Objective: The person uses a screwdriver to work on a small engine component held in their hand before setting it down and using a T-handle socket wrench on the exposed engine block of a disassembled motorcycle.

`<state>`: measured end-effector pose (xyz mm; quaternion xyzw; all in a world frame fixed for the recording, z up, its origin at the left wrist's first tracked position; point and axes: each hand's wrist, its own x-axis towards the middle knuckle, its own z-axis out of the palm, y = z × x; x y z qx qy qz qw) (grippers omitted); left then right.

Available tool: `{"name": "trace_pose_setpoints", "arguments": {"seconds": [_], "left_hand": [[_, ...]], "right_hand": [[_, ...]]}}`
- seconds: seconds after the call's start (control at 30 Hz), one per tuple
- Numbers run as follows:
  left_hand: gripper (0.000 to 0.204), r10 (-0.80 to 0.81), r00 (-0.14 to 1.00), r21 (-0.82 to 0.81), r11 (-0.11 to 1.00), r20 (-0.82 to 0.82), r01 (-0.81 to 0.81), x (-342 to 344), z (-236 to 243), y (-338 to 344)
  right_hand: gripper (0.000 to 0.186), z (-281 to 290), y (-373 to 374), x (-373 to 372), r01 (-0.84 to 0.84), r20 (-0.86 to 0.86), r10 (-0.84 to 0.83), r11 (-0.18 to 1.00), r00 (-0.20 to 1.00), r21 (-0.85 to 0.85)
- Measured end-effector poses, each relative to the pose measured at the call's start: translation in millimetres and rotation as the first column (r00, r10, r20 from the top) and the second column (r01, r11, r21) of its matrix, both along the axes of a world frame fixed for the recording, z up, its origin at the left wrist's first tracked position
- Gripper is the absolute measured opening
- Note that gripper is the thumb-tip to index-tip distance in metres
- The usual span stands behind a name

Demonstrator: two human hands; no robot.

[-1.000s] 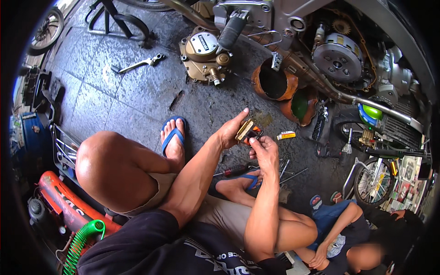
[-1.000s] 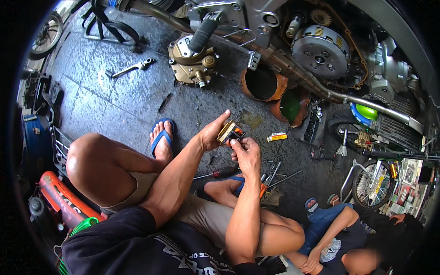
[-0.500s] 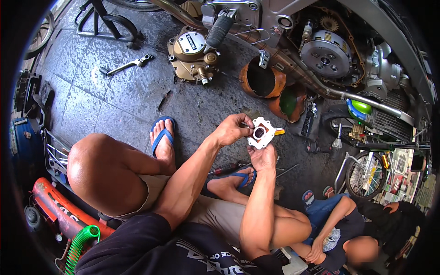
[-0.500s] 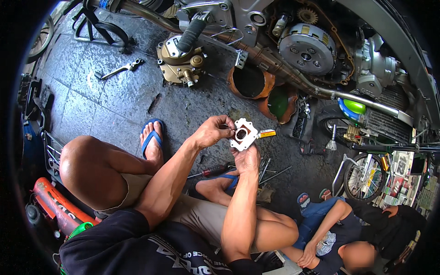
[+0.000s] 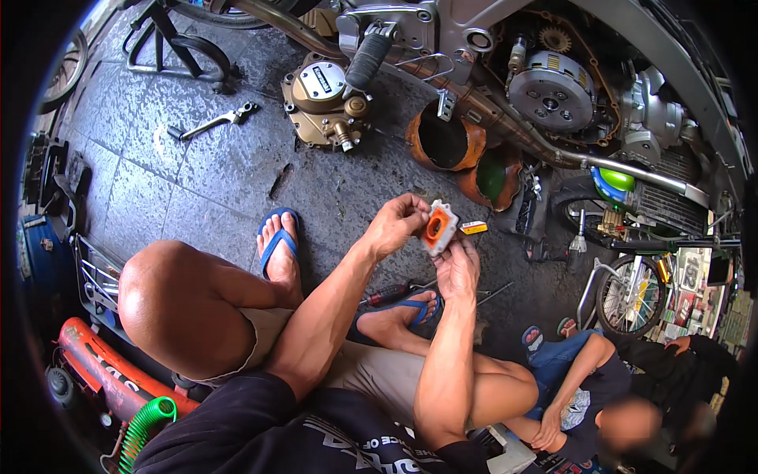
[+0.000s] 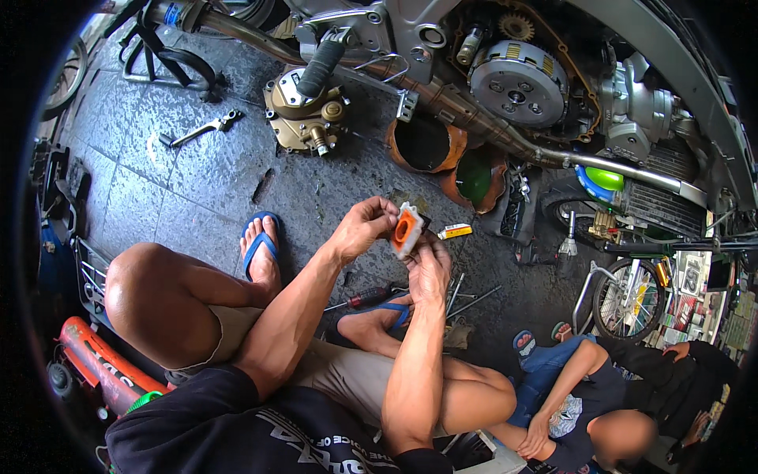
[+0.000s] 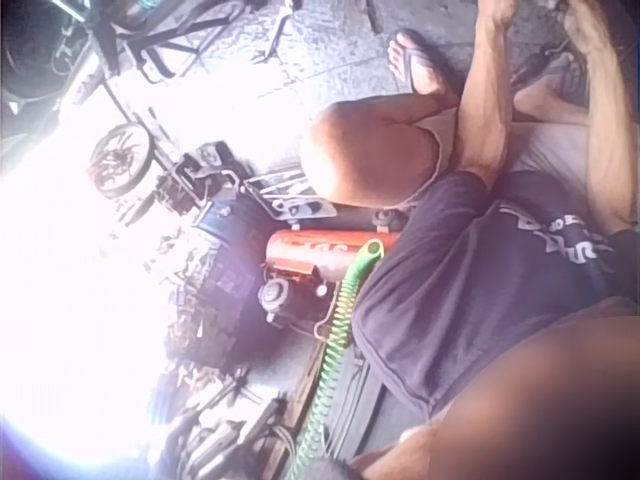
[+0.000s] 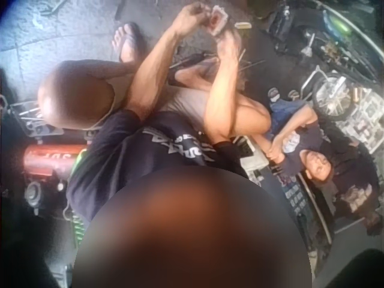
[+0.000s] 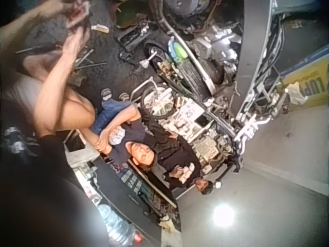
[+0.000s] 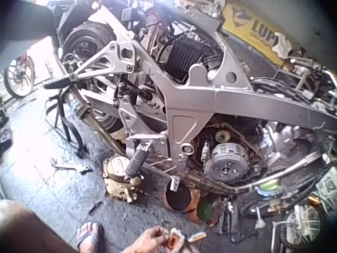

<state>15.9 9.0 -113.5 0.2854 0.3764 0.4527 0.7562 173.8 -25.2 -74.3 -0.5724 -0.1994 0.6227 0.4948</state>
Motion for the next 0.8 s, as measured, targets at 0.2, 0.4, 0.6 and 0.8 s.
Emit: {"name": "trace_pose_setpoints", "arguments": {"seconds": [0.2, 0.4, 0.6, 0.8], "left_hand": [[0.065, 0.188, 0.871, -0.397, 0.918, 0.453, 0.008, 7.9, 1.7, -1.8], [0.073, 0.214, 0.832, -0.424, 0.905, 0.511, 0.028, 5.1, 6.2, -3.9], [0.076, 0.258, 0.836, -0.473, 0.881, 0.485, 0.002, 13.4, 2.7, -5.0], [0.069, 0.284, 0.891, -0.438, 0.892, 0.355, -0.110, 20.9, -8.5, -9.7]], "right_hand": [[0.026, 21.8, -2.4, -21.1, -0.223, 0.414, 0.215, 0.974, 0.884, -0.030], [0.024, 29.6, -3.7, -22.9, -0.269, 0.460, 0.239, 0.963, 0.855, 0.001], [0.028, 11.2, -2.8, -11.1, -0.192, 0.468, 0.167, 0.981, 0.868, 0.007], [0.035, 20.3, -4.5, -19.6, -0.079, 0.129, 0.088, 0.994, 0.988, -0.078]]}}
